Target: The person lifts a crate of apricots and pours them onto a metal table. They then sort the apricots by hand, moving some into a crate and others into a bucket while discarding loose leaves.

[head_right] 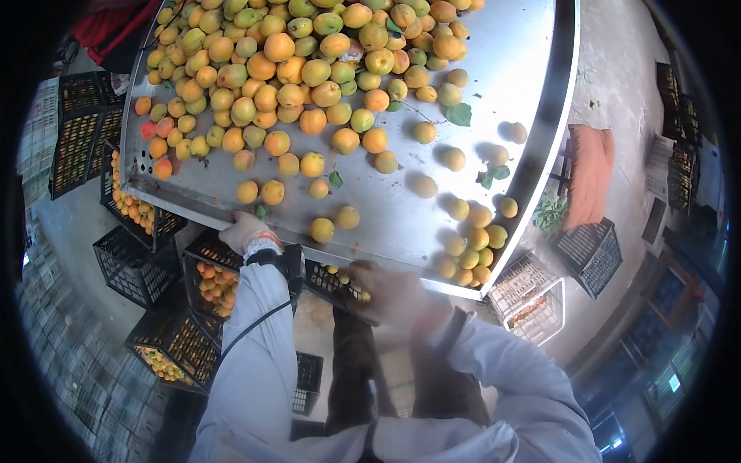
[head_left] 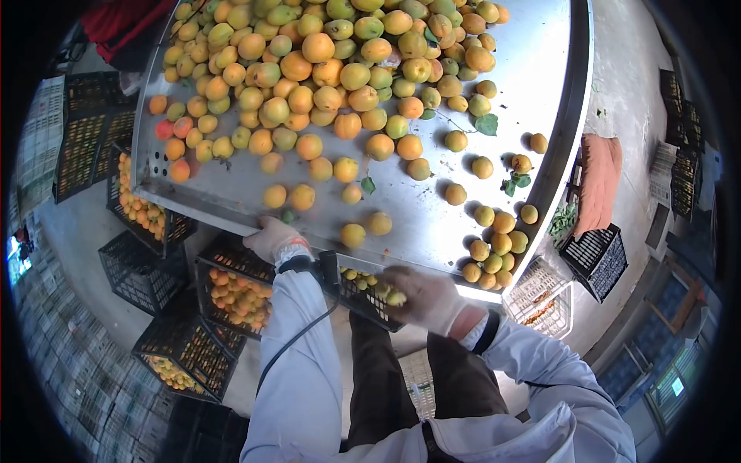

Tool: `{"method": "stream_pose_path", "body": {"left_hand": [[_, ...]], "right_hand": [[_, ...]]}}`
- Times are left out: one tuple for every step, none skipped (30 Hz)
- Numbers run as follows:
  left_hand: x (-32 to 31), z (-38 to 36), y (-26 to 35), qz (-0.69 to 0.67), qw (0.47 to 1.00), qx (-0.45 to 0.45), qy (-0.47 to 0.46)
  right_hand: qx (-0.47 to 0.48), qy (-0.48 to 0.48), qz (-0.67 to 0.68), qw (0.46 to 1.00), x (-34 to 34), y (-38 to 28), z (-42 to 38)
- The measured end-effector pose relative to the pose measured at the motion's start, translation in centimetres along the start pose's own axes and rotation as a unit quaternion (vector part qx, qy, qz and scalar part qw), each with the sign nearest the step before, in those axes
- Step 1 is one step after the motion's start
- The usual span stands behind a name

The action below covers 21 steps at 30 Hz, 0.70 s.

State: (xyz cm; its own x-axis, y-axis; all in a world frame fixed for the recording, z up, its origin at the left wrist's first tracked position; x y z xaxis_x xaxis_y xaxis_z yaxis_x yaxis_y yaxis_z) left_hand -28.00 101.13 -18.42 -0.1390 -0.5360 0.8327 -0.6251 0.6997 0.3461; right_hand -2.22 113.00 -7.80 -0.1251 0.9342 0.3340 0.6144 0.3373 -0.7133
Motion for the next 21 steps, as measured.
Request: {"method": "stream_pose_path", "body": {"left_hand": [[0.0, 0.1, -0.1, -0.001, 1.0, 0.0, 0.0], [0.0, 0.2, -0.1, -0.004, 1.0, -0.001, 0.0], [-0.1, 0.2, -0.1, -0.008, 1.0, -0.002, 0.0], [0.1, -0.2, 0.1, -0.015, 1.0, -0.006, 0.002], [0.1, -0.2, 0.1, -0.017, 1.0, -0.007, 0.0], [0.0, -0.2, 0.1, -0.014, 1.0, -0.005, 0.002], [0.1, 0.0, 0.0, -0.011, 1.0, -0.003, 0.005], [0.0, 0.2, -0.1, -0.004, 1.0, -0.008, 0.004], [-0.1, 0.4, -0.2, -0.005, 1.0, -0.009, 0.003], [-0.2, 0.5, -0.2, -0.003, 1.0, -0.012, 0.005], [-0.2, 0.5, -0.3, 0.0, 1.0, -0.015, 0.007], [-0.1, 0.3, -0.3, 0.0, 1.0, -0.014, 0.005], [0.0, 0.2, -0.3, -0.004, 1.0, -0.016, 0.003], [-0.1, 0.1, 0.0, -0.01, 1.0, -0.019, 0.0], [0.0, -0.1, 0.3, -0.011, 1.0, -0.02, -0.002], [0.2, -0.4, 0.5, -0.014, 1.0, -0.014, -0.004], [0.2, -0.5, 0.5, -0.018, 1.0, -0.006, -0.005], [0.2, -0.4, 0.4, -0.02, 1.0, -0.002, -0.005], [0.1, -0.2, 0.2, -0.011, 1.0, -0.002, -0.002], [0.1, 0.0, 0.1, -0.001, 1.0, -0.004, 0.0], [0.1, -0.2, 0.3, -0.002, 1.0, -0.005, -0.001]], "right_hand": [[0.01, 0.06, 0.018, 0.998, 2.2, 0.2, 1.1], [0.029, 0.122, 0.007, 0.992, 4.6, 0.6, 2.7], [0.026, 0.176, -0.056, 0.982, 7.2, 0.7, 4.4], [0.023, 0.242, -0.145, 0.959, 9.6, 1.0, 6.3], [-0.024, 0.263, -0.117, 0.957, 11.8, 1.3, 8.2], [-0.05, 0.287, -0.16, 0.943, 13.6, 1.5, 10.3], [-0.055, 0.285, -0.178, 0.94, 14.7, 2.1, 12.3], [-0.095, 0.232, -0.187, 0.95, 15.1, 3.0, 14.3], [-0.095, 0.233, -0.188, 0.949, 15.3, 3.4, 15.5], [-0.107, 0.23, -0.171, 0.952, 15.4, 3.7, 16.4], [-0.119, 0.226, -0.155, 0.954, 15.3, 4.2, 16.8], [-0.112, 0.231, -0.145, 0.955, 15.5, 4.1, 16.6], [-0.113, 0.232, -0.147, 0.955, 15.7, 4.1, 16.0], [-0.112, 0.23, -0.047, 0.966, 15.9, 4.6, 15.1], [-0.109, 0.225, 0.054, 0.967, 16.0, 5.2, 14.2], [-0.105, 0.252, 0.156, 0.949, 16.3, 5.7, 13.2], [-0.118, 0.288, 0.174, 0.934, 17.1, 6.3, 11.9], [-0.106, 0.323, 0.076, 0.937, 18.5, 6.4, 10.9], [-0.093, 0.355, -0.022, 0.93, 19.8, 5.8, 10.2], [-0.164, 0.331, -0.085, 0.925, 20.6, 6.1, 10.6], [-0.164, 0.332, -0.085, 0.925, 21.1, 6.4, 11.4]]}}
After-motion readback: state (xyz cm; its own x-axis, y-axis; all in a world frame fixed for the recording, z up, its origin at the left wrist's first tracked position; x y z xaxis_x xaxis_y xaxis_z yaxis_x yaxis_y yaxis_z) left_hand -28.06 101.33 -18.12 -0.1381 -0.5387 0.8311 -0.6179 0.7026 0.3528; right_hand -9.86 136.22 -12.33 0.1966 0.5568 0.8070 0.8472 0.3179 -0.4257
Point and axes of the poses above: each hand's wrist, its own z-axis towards the middle knuckle, its own x-axis out of the back of the hand, y = z × x, the point moved 5 cm from there along z, towards the middle knuckle, and after that the axes turned 10 degrees about -y, right-handed, at the moved point
